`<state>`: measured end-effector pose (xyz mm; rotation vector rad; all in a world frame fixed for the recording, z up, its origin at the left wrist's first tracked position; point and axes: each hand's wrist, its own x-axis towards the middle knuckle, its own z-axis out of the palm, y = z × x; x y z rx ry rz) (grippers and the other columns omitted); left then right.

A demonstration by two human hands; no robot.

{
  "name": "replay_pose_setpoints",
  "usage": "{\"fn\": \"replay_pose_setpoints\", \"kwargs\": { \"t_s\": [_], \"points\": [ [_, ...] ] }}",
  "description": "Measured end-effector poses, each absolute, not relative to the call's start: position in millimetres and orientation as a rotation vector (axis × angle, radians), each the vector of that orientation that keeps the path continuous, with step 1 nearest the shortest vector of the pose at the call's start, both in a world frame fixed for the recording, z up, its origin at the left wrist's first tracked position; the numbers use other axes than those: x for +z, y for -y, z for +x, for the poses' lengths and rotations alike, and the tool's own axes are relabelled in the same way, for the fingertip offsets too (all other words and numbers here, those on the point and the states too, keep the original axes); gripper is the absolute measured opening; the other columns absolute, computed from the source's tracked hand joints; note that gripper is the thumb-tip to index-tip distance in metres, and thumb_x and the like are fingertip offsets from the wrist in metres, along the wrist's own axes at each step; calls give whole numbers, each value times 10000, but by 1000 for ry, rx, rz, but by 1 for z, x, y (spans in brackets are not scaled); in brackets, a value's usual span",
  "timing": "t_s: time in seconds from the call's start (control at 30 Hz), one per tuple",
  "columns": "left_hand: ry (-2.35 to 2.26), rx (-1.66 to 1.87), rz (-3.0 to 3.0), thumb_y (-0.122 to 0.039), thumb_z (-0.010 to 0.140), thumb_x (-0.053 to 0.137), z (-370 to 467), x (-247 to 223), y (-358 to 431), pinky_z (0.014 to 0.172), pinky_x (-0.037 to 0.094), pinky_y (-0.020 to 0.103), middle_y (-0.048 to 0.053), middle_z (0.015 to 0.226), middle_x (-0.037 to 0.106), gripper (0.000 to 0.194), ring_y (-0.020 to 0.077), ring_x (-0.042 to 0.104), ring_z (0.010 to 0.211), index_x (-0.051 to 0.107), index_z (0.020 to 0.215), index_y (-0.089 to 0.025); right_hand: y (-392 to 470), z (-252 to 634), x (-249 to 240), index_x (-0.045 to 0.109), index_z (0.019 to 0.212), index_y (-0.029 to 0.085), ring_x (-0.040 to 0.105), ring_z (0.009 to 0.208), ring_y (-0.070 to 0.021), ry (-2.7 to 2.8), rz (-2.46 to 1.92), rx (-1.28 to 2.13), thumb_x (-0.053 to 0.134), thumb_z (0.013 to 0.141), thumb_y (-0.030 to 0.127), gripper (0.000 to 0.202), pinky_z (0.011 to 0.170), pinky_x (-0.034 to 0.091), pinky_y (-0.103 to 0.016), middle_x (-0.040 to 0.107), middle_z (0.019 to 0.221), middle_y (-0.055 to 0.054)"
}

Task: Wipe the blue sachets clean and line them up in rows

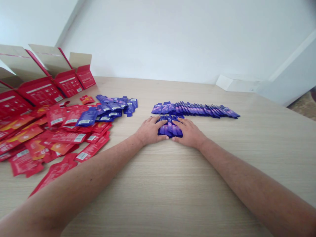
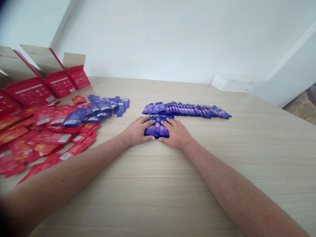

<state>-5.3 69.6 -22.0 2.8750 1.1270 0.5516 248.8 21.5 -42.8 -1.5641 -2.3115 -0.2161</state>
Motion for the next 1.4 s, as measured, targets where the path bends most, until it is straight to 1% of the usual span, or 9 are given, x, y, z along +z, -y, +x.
{"fn": "replay_pose_setpoints", "kwargs": {
  "t_s": [0.13, 0.27, 0.37, 0.63, 0.73, 0.83, 1.07, 1.2, 1.4],
  "points": [
    [-1117, 548, 2876, -764, 790, 583, 13, -23, -62, 1132, 359, 515, 160, 1502, 439, 851, 355, 431, 1369, 477, 1483, -281, -13, 261, -40, 448, 1505, 182, 411, 1393, -373, 2336, -1504, -202, 661, 768, 701, 925, 1172, 314, -561, 445, 1523, -187],
    [-1114, 532, 2869, -767, 781, 588, 42, -23, -55, 1127, 363, 525, 150, 1513, 432, 856, 362, 417, 1376, 470, 1484, -294, -1, 286, -37, 454, 1501, 160, 409, 1393, -374, 2335, -1524, -184, 660, 782, 688, 916, 1176, 312, -548, 444, 1521, -200],
    [-1104, 523, 2864, -768, 784, 581, 69, -23, -51, 1121, 363, 536, 144, 1515, 432, 853, 366, 406, 1379, 463, 1485, -296, 8, 311, -36, 449, 1505, 179, 408, 1393, -380, 2309, -1566, -175, 662, 783, 682, 905, 1165, 322, -563, 442, 1528, -191],
    [-1047, 596, 2841, -792, 784, 553, 165, -26, -35, 1086, 370, 542, 145, 1487, 441, 920, 370, 417, 1351, 348, 1542, -312, 30, 399, -34, 440, 1512, 191, 409, 1404, -372, 2271, -1655, -171, 639, 796, 703, 903, 1158, 337, -556, 443, 1530, -179],
    [-1033, 598, 2842, -798, 793, 533, 202, -26, -29, 1069, 369, 559, 146, 1482, 439, 913, 381, 418, 1342, 311, 1553, -345, 36, 436, -35, 436, 1513, 188, 404, 1408, -370, 2266, -1675, -157, 648, 791, 700, 911, 1158, 336, -554, 438, 1536, -181],
    [-1024, 580, 2849, -806, 795, 517, 236, -25, -26, 1056, 365, 581, 147, 1484, 435, 880, 396, 423, 1331, 326, 1540, -378, 39, 473, -38, 431, 1517, 198, 409, 1406, -372, 2256, -1685, -152, 662, 778, 697, 921, 1149, 345, -558, 453, 1528, -175],
    [-1005, 570, 2834, -830, 792, 483, 302, -26, -22, 1045, 352, 615, 163, 1494, 423, 862, 423, 395, 1349, 354, 1520, -387, 42, 541, -39, 436, 1516, 217, 422, 1402, -376, 2247, -1758, -173, 662, 779, 700, 910, 1139, 358, -565, 464, 1527, -160],
    [-998, 563, 2830, -819, 794, 496, 326, -27, -21, 1039, 356, 625, 165, 1475, 439, 846, 427, 410, 1338, 364, 1512, -390, 46, 562, -38, 440, 1515, 207, 430, 1397, -375, 2236, -1783, -177, 648, 793, 702, 901, 1147, 358, -553, 479, 1518, -153],
    [-989, 577, 2836, -813, 796, 504, 349, -29, -22, 1034, 355, 634, 167, 1484, 422, 832, 435, 395, 1354, 371, 1508, -403, 46, 582, -35, 429, 1524, 222, 442, 1392, -371, 2242, -1785, -170, 647, 801, 692, 890, 1153, 356, -549, 497, 1511, -137]
  ]
}}
